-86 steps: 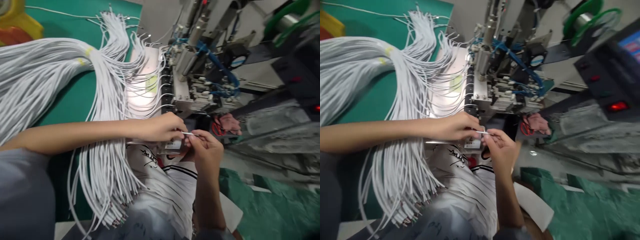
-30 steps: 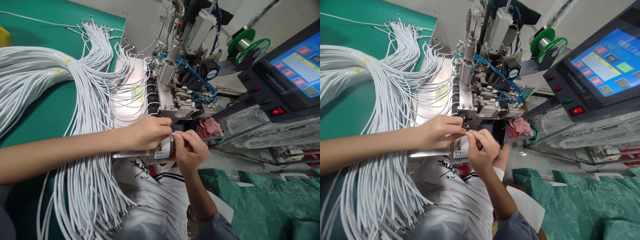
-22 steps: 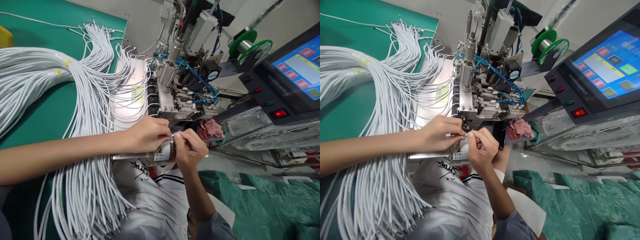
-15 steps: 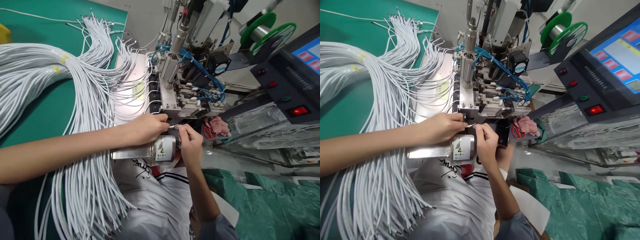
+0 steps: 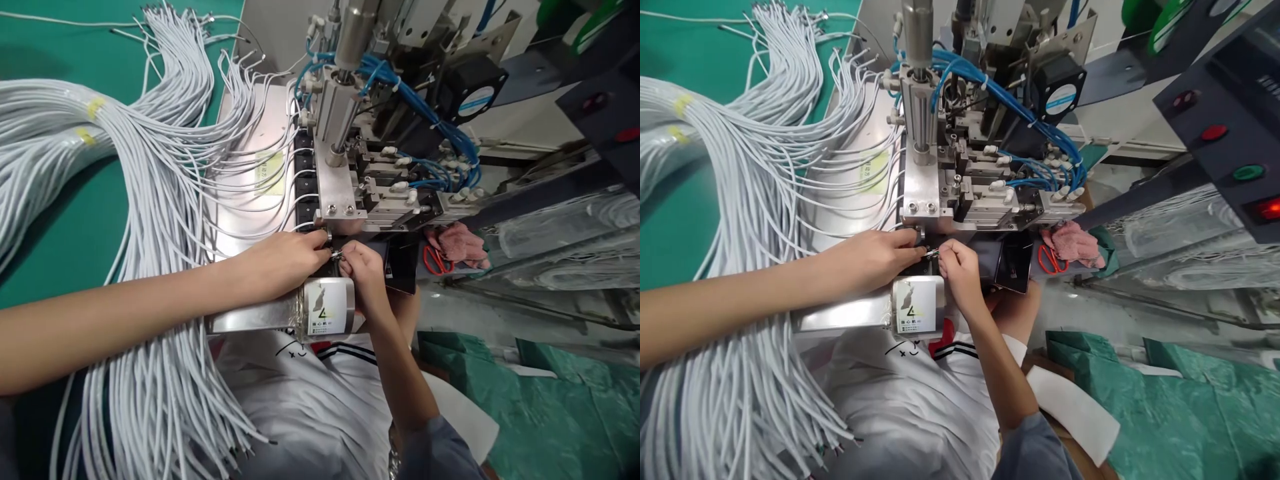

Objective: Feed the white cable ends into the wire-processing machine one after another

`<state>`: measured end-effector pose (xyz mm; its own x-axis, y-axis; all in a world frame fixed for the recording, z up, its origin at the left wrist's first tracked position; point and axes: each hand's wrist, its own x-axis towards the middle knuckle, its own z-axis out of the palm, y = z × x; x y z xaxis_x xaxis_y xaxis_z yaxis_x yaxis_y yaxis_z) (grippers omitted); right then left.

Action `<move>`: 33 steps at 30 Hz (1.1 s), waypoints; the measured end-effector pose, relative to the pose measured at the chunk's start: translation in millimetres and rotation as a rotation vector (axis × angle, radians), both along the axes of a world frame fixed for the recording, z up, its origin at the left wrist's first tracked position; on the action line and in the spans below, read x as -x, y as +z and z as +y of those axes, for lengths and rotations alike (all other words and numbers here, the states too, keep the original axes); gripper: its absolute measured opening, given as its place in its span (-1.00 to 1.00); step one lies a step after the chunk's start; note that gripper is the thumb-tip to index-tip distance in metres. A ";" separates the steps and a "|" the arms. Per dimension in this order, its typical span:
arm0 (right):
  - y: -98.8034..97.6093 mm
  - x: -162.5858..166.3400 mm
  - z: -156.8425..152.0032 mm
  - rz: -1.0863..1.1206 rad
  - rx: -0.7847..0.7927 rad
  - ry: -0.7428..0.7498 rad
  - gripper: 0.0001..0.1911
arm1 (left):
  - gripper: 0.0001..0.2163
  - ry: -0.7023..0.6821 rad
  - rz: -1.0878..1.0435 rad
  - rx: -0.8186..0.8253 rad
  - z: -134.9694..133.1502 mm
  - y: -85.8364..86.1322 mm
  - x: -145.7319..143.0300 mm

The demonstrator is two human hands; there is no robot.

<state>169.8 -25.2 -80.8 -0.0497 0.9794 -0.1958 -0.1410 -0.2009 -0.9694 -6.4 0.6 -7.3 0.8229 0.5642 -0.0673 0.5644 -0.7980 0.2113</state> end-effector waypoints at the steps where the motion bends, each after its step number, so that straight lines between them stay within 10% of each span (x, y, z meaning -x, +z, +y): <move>1: 0.3 -0.2 0.0 -0.008 0.002 0.001 -0.69 | -0.77 -0.001 -0.019 0.003 -0.1 -0.7 0.1; 13: 0.7 -4.8 -1.8 -0.180 -0.121 0.053 -0.72 | -0.71 -0.012 0.003 -0.075 3.6 -7.0 0.8; 25: -11.2 -5.8 4.8 -0.265 -0.178 -0.075 -0.66 | -0.90 0.134 0.216 -0.083 -10.6 28.3 2.6; 30: 22.3 7.1 -43.8 -0.381 -0.448 -0.558 -0.70 | -0.81 0.258 0.174 -0.169 -5.3 19.5 7.3; 33: 35.3 39.1 -89.9 -0.444 -0.660 -0.432 -0.84 | -0.74 0.310 0.162 -0.190 -1.1 14.9 9.7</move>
<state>130.7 -115.1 -45.5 0.2949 0.8150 0.4988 0.3397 0.3985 -0.8519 -16.1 -0.5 7.6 0.5993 0.7988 -0.0527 0.7983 -0.6012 -0.0347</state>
